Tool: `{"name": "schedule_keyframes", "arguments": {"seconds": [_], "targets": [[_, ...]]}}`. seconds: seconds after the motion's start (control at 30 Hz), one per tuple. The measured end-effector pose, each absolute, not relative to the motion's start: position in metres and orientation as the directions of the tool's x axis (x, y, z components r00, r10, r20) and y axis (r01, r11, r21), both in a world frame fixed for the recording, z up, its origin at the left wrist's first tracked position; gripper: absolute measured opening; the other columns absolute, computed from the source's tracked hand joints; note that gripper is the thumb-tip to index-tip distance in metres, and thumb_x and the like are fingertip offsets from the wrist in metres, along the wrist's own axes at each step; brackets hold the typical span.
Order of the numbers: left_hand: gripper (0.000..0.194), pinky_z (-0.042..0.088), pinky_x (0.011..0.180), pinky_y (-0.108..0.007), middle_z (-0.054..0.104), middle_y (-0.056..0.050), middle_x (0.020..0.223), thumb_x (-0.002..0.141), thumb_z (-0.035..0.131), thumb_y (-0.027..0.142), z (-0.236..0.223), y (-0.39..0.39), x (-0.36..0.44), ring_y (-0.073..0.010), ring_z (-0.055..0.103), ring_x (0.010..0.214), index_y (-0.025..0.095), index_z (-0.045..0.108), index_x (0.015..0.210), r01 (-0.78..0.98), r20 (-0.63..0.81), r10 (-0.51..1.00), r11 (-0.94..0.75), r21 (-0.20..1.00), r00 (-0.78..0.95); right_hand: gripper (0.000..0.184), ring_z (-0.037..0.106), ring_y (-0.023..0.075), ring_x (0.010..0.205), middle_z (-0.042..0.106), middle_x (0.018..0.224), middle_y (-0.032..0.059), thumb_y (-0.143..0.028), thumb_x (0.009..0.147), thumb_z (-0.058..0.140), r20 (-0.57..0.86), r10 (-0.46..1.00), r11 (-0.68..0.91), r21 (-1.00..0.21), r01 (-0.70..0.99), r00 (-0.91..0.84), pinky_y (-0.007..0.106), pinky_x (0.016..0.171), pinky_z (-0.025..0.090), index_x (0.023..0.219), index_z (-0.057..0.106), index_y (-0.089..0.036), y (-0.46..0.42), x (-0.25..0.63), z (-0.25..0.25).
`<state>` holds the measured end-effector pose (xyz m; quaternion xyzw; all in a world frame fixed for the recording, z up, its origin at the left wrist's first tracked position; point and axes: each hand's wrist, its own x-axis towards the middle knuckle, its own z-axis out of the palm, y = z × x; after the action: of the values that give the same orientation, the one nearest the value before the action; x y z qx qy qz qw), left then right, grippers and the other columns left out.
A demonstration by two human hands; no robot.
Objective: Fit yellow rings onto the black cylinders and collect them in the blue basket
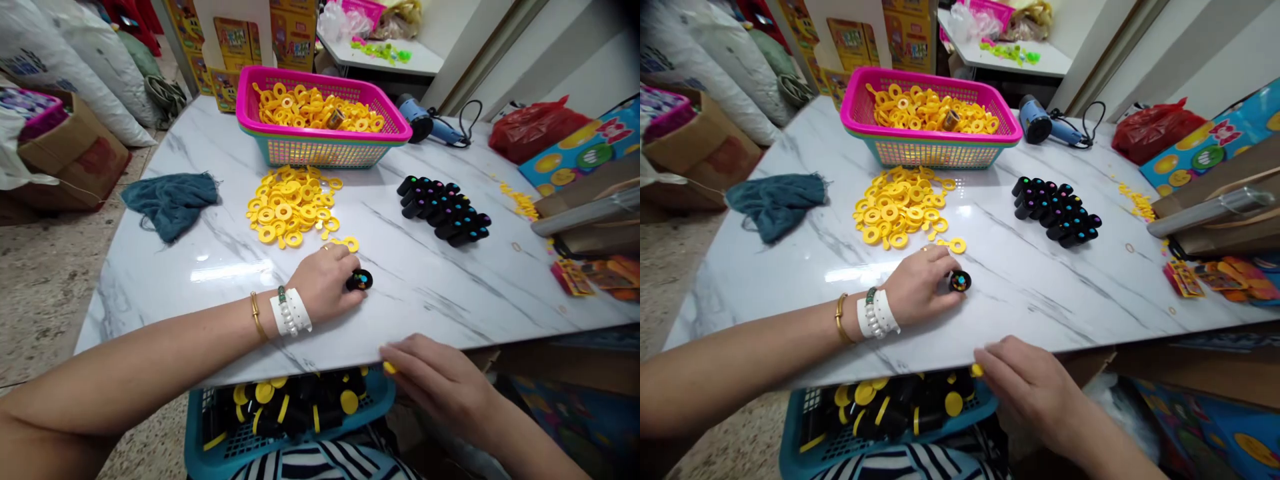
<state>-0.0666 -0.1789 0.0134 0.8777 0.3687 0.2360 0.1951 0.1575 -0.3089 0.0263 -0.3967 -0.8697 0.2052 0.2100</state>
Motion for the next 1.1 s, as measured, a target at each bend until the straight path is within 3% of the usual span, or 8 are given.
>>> {"name": "schedule_keyframes", "arguments": {"seconds": [0.1, 0.17, 0.23, 0.33, 0.63, 0.87, 1.1], "targets": [[0.021, 0.046, 0.069, -0.033, 0.063, -0.006, 0.084, 0.076, 0.064, 0.033, 0.015, -0.184, -0.064, -0.0209, 0.056, 0.078, 0.016, 0.061, 0.087, 0.509, 0.207, 0.690, -0.672, 0.537, 0.693, 0.021, 0.070, 0.0212, 0.080, 0.071, 0.096, 0.0076, -0.021, 0.088, 0.063, 0.175, 0.891, 0.385, -0.780, 0.494, -0.418, 0.031, 0.063, 0.059, 0.105, 0.070, -0.030, -0.299, 0.148, 0.041], [0.021, 0.044, 0.066, -0.032, 0.063, -0.005, 0.081, 0.076, 0.065, 0.034, 0.014, -0.185, -0.063, -0.0201, 0.057, 0.077, 0.016, 0.061, 0.087, 0.495, 0.193, 0.678, -0.674, 0.549, 0.709, 0.009, 0.067, 0.0175, 0.063, 0.069, 0.090, 0.0078, -0.027, 0.087, 0.065, 0.104, 0.968, 0.195, -0.885, 0.423, -0.229, 0.028, 0.048, 0.054, 0.091, 0.073, -0.026, -0.282, 0.141, 0.046], [0.022, 0.043, 0.065, -0.030, 0.064, -0.005, 0.080, 0.077, 0.065, 0.036, 0.013, -0.184, -0.063, -0.0192, 0.057, 0.075, 0.017, 0.061, 0.088, 0.489, 0.193, 0.677, -0.672, 0.557, 0.710, 0.011, 0.056, 0.0115, 0.042, 0.064, 0.069, 0.0030, -0.033, 0.084, 0.070, -0.023, 0.996, 0.008, -0.942, 0.337, -0.088, 0.023, 0.034, 0.043, 0.084, 0.071, -0.022, -0.263, 0.132, 0.046], [0.024, 0.042, 0.063, -0.029, 0.065, -0.004, 0.076, 0.080, 0.064, 0.041, 0.012, -0.182, -0.063, -0.0187, 0.059, 0.073, 0.017, 0.062, 0.084, 0.490, 0.192, 0.682, -0.666, 0.563, 0.706, 0.024, 0.042, 0.0076, 0.032, 0.052, 0.046, -0.0055, -0.039, 0.076, 0.077, -0.147, 0.989, -0.137, -0.959, 0.250, -0.024, 0.019, 0.030, 0.031, 0.079, 0.064, -0.019, -0.239, 0.119, 0.038], [0.022, 0.041, 0.054, -0.029, 0.066, -0.003, 0.069, 0.075, 0.068, 0.038, 0.016, -0.185, -0.060, -0.0193, 0.061, 0.060, 0.019, 0.060, 0.080, 0.575, 0.063, 0.752, -0.552, 0.604, 0.657, 0.029, 0.039, 0.0051, 0.034, 0.053, 0.057, -0.0061, -0.044, 0.082, 0.070, -0.161, 0.987, -0.163, -0.972, 0.168, 0.029, 0.017, 0.031, 0.025, 0.081, 0.052, -0.022, -0.228, 0.108, 0.019], [0.018, 0.040, 0.054, -0.027, 0.066, -0.001, 0.067, 0.075, 0.067, 0.035, 0.020, -0.184, -0.059, -0.0186, 0.061, 0.060, 0.019, 0.062, 0.082, 0.570, 0.045, 0.764, -0.519, 0.637, 0.644, 0.026, 0.039, 0.0076, 0.030, 0.050, 0.042, -0.0084, -0.045, 0.089, 0.062, -0.152, 0.987, -0.159, -0.966, 0.205, 0.053, 0.017, 0.031, 0.029, 0.085, 0.049, -0.023, -0.239, 0.105, 0.018], [0.019, 0.037, 0.052, -0.027, 0.065, -0.001, 0.065, 0.076, 0.067, 0.035, 0.016, -0.184, -0.058, -0.0164, 0.058, 0.055, 0.019, 0.057, 0.076, 0.570, 0.073, 0.758, -0.547, 0.614, 0.649, 0.027, 0.041, 0.0045, 0.034, 0.052, 0.061, -0.0061, -0.043, 0.086, 0.067, -0.084, 0.991, -0.105, -0.969, 0.222, 0.102, 0.017, 0.031, 0.029, 0.081, 0.050, -0.022, -0.234, 0.103, 0.019]]}}
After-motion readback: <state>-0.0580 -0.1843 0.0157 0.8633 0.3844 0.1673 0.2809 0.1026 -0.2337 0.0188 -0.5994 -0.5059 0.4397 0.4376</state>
